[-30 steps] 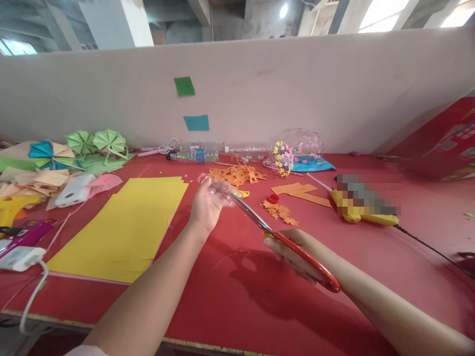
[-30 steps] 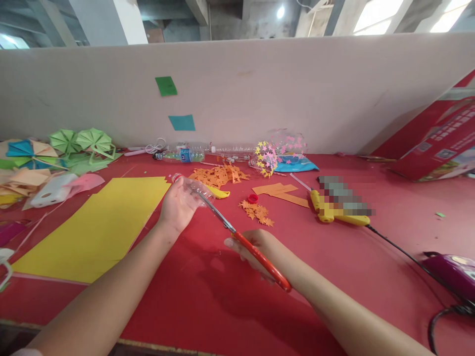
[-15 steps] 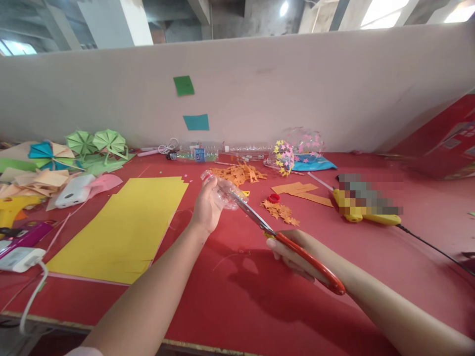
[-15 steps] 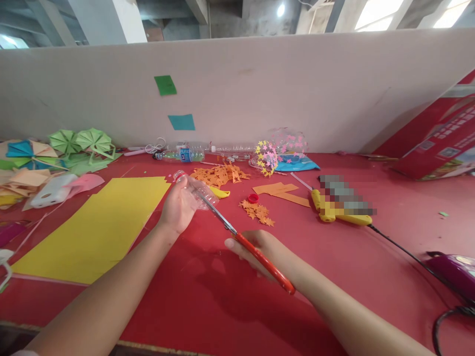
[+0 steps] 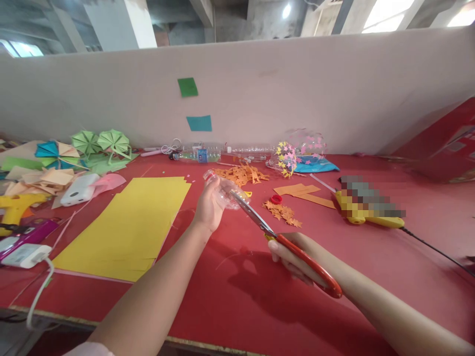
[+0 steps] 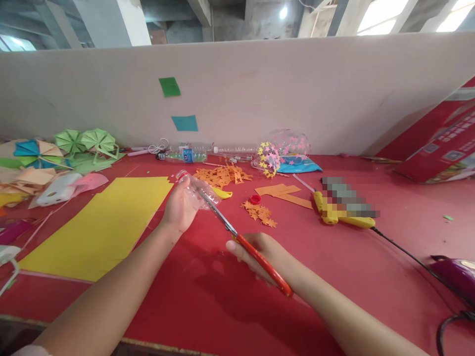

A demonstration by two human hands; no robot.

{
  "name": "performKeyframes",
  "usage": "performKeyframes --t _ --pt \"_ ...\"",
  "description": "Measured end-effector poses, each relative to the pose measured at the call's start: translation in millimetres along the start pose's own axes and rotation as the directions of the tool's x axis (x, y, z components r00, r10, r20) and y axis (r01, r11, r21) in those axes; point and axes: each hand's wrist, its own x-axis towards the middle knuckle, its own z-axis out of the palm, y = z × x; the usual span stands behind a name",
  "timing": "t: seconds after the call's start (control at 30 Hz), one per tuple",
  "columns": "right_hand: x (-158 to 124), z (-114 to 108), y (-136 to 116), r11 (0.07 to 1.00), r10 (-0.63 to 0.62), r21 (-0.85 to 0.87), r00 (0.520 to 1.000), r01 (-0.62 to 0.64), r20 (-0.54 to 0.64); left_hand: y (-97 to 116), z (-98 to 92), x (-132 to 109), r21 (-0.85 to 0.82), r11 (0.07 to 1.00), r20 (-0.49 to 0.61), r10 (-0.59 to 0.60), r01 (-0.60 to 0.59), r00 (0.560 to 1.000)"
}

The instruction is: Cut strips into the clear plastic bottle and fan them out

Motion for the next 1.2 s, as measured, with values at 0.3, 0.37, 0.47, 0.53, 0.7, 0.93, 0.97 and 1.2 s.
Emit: performKeyframes --t 0.3,0.37,0.47,0.53,0.7,0.93,0.97,1.2 --pt "-2 0 -8 0.998 0.063 0.002 0.998 -0.063 -0.027 -4 2.4 -4 0.042 0.999 0.033 -0.002 0.001 0.999" --pt "-3 0 -12 0.994 0.109 -0.013 0.993 -0.110 -0.049 -3 2.3 -4 0.038 0.999 0.021 -0.009 0.008 1.000" --pt "-4 1 -15 0.991 0.130 -0.022 0.990 -0.131 -0.060 -3 2.2 -4 0.034 0.999 0.005 -0.016 0.016 1.000" --pt "-4 2 -14 0.992 0.127 -0.011 0.991 -0.128 -0.050 -2 2.2 -4 0.043 0.999 0.006 -0.020 0.020 1.000" --pt "-1 2 -6 0.996 0.085 0.028 0.996 -0.085 -0.003 -3 1.1 -3 0.050 0.999 0.025 -0.013 0.012 1.000" --pt "2 0 1 0.999 -0.007 0.050 1.000 0.007 -0.013 -13 4.8 -7 0.014 0.999 0.012 -0.041 0.041 0.999" --pt "2 0 1 0.998 0.000 0.061 1.000 0.001 -0.012 -14 5.4 -8 0.008 0.999 0.012 -0.049 0.049 0.999" --pt "2 3 -2 0.994 0.095 0.063 0.995 -0.093 -0.029 -19 2.7 -5 0.025 0.999 -0.049 -0.046 0.048 0.998"
